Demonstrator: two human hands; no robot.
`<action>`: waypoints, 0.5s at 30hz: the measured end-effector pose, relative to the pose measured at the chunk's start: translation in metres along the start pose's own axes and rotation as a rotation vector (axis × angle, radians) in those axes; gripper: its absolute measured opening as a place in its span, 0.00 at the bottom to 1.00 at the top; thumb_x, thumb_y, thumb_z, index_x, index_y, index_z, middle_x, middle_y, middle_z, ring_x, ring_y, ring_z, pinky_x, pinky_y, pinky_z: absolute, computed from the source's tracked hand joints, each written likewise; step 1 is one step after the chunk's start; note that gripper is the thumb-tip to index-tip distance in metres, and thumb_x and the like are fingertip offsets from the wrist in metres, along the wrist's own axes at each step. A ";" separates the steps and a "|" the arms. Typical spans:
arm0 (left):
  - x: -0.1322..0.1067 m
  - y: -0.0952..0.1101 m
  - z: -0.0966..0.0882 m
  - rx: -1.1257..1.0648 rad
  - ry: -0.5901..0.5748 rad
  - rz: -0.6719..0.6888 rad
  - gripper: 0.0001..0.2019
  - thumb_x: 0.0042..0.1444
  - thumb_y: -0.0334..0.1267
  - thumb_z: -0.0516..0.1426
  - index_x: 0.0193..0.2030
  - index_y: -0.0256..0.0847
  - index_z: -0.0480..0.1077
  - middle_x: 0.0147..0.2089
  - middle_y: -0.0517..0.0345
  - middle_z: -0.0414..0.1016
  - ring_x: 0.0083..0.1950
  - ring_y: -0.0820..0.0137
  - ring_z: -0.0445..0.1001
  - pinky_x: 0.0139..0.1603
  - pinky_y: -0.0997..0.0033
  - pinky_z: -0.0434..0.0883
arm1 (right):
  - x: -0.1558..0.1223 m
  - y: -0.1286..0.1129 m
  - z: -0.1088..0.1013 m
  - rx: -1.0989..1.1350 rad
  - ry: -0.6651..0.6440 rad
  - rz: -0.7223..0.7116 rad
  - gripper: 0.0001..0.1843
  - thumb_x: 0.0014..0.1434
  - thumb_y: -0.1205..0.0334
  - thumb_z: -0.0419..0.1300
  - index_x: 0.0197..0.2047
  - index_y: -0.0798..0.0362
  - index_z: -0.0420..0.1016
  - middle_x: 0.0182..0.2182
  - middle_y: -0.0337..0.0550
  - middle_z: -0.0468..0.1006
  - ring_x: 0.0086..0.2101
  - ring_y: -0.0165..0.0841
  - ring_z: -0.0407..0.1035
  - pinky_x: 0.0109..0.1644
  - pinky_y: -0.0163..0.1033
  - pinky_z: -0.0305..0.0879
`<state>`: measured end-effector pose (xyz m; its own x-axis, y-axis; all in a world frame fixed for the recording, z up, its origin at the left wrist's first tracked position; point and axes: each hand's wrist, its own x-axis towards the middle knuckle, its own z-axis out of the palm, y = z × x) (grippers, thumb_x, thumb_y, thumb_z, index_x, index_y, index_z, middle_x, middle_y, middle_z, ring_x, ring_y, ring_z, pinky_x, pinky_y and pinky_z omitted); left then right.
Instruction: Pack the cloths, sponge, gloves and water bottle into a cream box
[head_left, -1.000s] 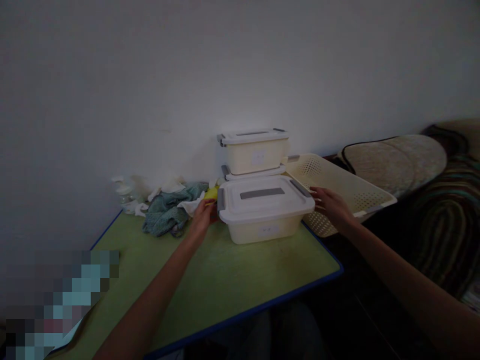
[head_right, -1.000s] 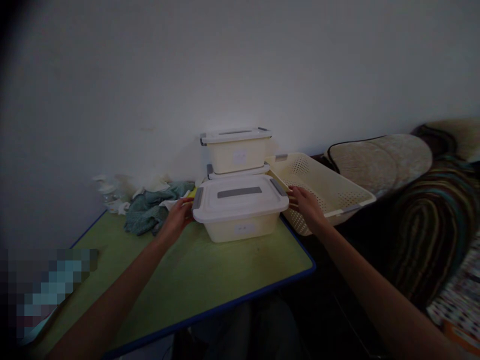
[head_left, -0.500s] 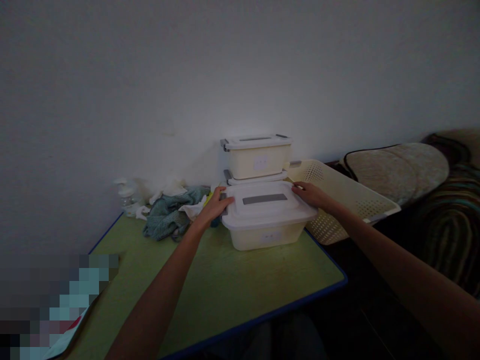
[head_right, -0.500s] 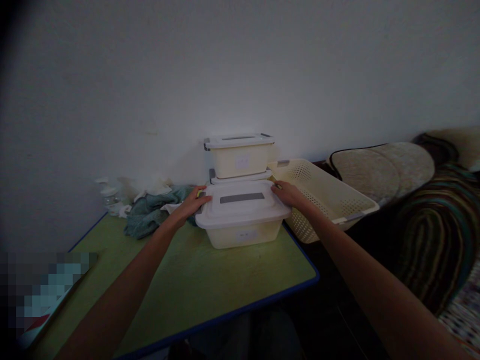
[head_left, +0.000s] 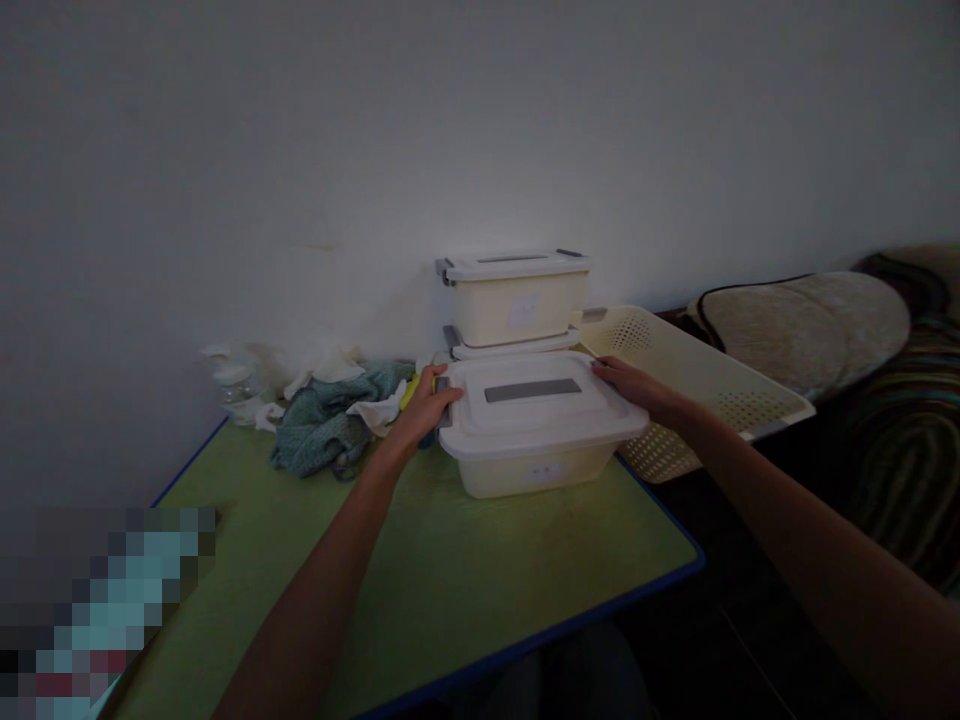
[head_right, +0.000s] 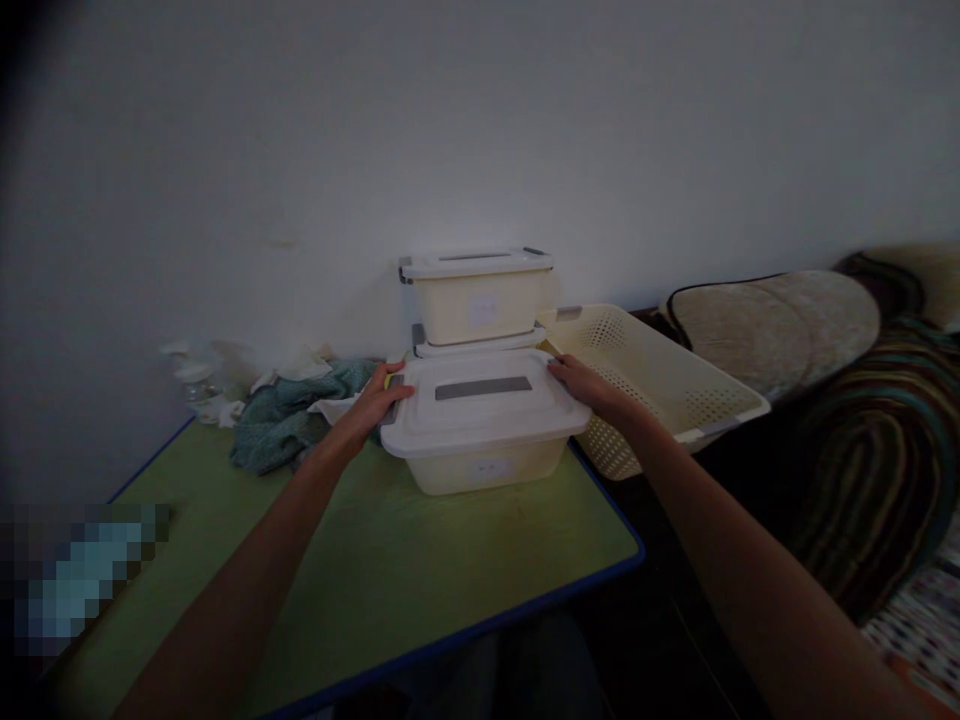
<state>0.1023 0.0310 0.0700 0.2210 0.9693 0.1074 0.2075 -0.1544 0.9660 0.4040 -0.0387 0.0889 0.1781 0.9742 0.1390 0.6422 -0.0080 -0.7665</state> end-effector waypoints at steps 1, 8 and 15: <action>0.000 0.000 0.000 -0.004 -0.002 0.002 0.21 0.43 0.37 0.56 0.47 0.42 0.60 0.47 0.53 0.67 0.49 0.62 0.67 0.49 0.64 0.64 | -0.002 -0.002 0.000 0.028 0.006 0.023 0.12 0.60 0.58 0.50 0.42 0.51 0.72 0.38 0.46 0.78 0.36 0.37 0.72 0.38 0.40 0.70; 0.000 -0.004 0.001 -0.021 0.021 0.026 0.21 0.42 0.37 0.56 0.46 0.42 0.61 0.45 0.55 0.67 0.48 0.62 0.67 0.47 0.65 0.64 | -0.014 -0.012 0.003 0.215 0.002 0.127 0.11 0.57 0.59 0.51 0.42 0.52 0.69 0.38 0.45 0.77 0.32 0.34 0.71 0.31 0.35 0.69; 0.000 -0.004 0.002 -0.037 0.028 0.023 0.21 0.42 0.37 0.55 0.46 0.42 0.61 0.45 0.55 0.67 0.48 0.62 0.67 0.47 0.65 0.65 | -0.012 -0.008 0.001 0.281 0.006 0.136 0.12 0.56 0.58 0.52 0.41 0.52 0.71 0.34 0.42 0.77 0.29 0.31 0.70 0.28 0.32 0.67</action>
<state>0.1035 0.0308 0.0654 0.1989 0.9705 0.1360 0.1675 -0.1704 0.9710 0.3962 -0.0497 0.0922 0.2534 0.9670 0.0267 0.3807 -0.0743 -0.9217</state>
